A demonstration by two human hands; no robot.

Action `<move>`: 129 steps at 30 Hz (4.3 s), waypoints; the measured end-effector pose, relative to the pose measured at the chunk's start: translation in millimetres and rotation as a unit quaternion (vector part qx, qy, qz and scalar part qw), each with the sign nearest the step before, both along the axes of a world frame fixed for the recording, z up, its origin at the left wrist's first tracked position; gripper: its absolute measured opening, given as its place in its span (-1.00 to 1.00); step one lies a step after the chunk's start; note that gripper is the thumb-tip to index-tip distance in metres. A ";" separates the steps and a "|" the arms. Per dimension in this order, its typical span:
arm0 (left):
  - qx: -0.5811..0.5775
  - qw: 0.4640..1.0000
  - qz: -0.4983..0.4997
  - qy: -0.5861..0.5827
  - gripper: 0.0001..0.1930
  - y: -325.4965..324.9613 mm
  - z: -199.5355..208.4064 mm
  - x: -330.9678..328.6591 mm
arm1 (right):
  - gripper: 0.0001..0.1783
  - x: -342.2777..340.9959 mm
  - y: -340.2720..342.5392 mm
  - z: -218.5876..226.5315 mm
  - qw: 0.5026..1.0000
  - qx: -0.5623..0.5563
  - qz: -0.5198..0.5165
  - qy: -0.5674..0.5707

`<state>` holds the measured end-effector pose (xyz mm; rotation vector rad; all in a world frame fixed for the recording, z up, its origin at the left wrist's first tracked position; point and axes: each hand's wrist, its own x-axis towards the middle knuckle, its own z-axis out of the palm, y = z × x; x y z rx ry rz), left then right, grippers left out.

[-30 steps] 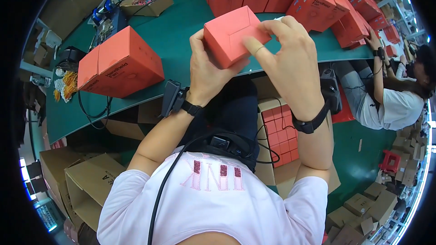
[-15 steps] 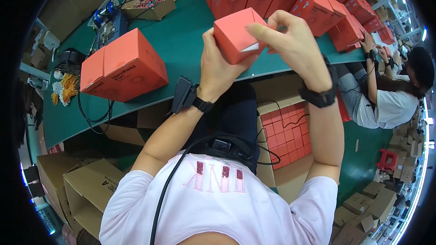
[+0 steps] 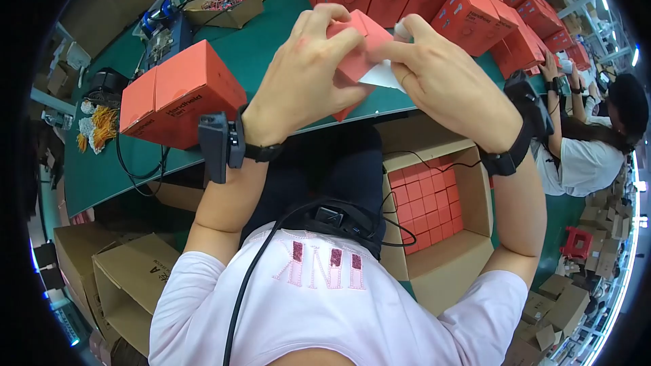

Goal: Packaging handheld fans into individual red boxes and then into larger cartons.

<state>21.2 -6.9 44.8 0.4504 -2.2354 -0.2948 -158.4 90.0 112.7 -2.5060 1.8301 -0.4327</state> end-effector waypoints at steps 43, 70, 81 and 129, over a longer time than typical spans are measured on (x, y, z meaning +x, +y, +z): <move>0.061 0.958 -0.082 0.268 -0.30 7.9 -65.1 -27.0 | -0.49 8.2 -3.4 -20.3 0.991 -0.134 -0.015 0.022; -0.096 0.991 0.070 -0.067 -0.07 -43.8 -91.0 -38.3 | -0.61 -74.0 -25.9 -92.5 0.978 -0.044 -0.038 -0.201; -0.011 0.962 0.173 -0.209 -0.09 -33.5 -91.2 -39.5 | -0.84 -119.5 2.4 -149.7 0.967 -0.114 -0.124 -0.191; 0.125 0.964 -0.025 -0.232 0.13 -67.2 -72.5 -76.3 | -0.70 -120.1 -24.9 -110.1 0.690 -0.485 -0.407 -0.351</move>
